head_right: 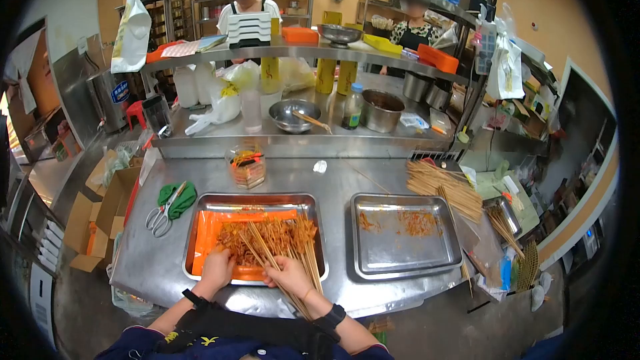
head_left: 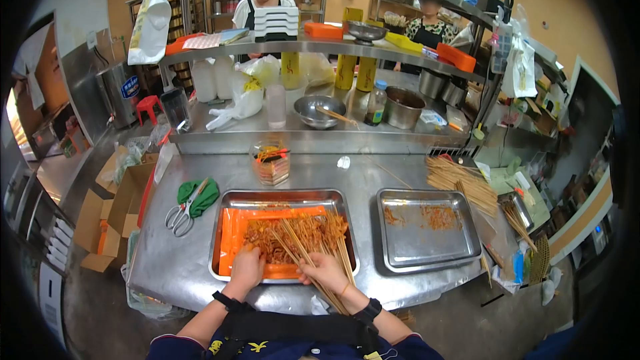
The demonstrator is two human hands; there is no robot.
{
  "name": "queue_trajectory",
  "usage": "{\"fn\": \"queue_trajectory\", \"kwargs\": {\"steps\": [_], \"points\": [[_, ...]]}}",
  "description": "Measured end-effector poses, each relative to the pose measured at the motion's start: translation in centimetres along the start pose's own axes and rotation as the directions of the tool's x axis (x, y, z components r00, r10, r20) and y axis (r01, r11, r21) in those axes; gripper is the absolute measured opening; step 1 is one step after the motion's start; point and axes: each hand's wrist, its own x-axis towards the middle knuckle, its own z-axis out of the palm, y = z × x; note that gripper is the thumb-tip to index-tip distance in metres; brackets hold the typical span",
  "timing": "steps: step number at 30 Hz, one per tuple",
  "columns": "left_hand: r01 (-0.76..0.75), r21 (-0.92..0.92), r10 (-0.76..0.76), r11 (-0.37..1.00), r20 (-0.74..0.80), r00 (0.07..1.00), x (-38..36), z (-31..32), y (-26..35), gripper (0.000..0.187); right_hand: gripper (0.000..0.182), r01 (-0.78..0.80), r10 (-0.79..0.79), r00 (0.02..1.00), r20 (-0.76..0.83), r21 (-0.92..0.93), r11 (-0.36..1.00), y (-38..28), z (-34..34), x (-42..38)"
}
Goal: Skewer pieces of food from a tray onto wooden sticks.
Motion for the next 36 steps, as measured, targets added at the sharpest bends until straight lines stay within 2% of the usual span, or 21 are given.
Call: {"fn": "queue_trajectory", "kwargs": {"steps": [4,15,27,36], "points": [[-0.011,0.003,0.011,1.0,0.005,1.0,-0.2,-0.2,-0.1,0.012,0.014,0.027,-0.026,0.999,-0.027,0.027,0.999,0.6,0.0,0.2],[0.035,-0.044,-0.034,0.998,0.029,0.999,0.2,-0.7,-0.1,0.012,0.015,-0.076,0.08,0.996,-0.04,0.095,0.993,0.4,-0.1,0.5],[0.077,-0.084,-0.067,0.994,0.112,0.991,0.8,-1.6,0.2,0.012,0.013,-0.216,0.213,0.976,0.037,0.179,0.96,-1.4,-0.7,0.5],[0.082,-0.074,-0.071,0.994,0.137,0.988,1.0,-1.6,0.3,0.013,0.013,-0.218,0.208,0.976,0.072,0.192,0.957,-0.9,-1.1,1.0]]}}
